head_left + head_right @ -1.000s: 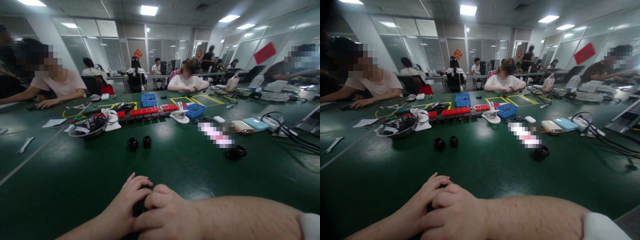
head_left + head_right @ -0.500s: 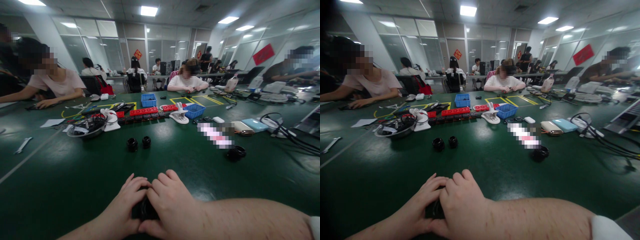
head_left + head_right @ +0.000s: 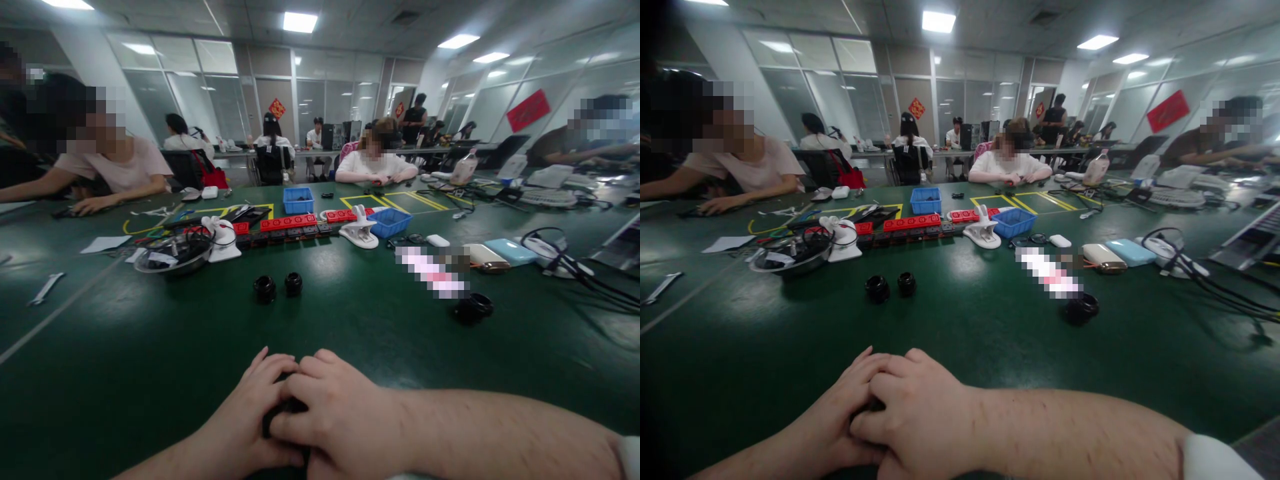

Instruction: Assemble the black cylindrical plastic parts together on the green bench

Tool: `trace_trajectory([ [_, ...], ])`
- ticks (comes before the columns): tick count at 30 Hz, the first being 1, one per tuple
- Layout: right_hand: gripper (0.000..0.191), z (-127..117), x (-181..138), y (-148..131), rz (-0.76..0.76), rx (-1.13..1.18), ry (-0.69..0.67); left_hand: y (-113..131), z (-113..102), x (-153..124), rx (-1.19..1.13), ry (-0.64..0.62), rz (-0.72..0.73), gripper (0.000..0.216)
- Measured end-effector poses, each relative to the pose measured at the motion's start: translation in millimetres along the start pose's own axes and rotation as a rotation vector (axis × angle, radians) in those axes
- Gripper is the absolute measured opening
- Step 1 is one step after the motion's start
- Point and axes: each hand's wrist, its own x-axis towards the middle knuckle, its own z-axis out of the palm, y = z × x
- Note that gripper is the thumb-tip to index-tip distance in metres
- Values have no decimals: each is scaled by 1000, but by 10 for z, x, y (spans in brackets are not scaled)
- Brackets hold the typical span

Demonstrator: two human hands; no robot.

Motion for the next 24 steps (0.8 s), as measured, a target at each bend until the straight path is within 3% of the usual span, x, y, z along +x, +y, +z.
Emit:
trace_trajectory([
  [14, 16, 140, 12, 95, -171, 58, 86, 12, -7, 0, 13, 5, -4, 61],
  [20, 27, 72, -38, 92, -214, 3, 134, 7, 15, 1, 48, -4, 3, 47],
  [24, 30, -15, -58, 18, -102, 21, 243, -31, 51, -16, 62, 17, 7, 55],
])
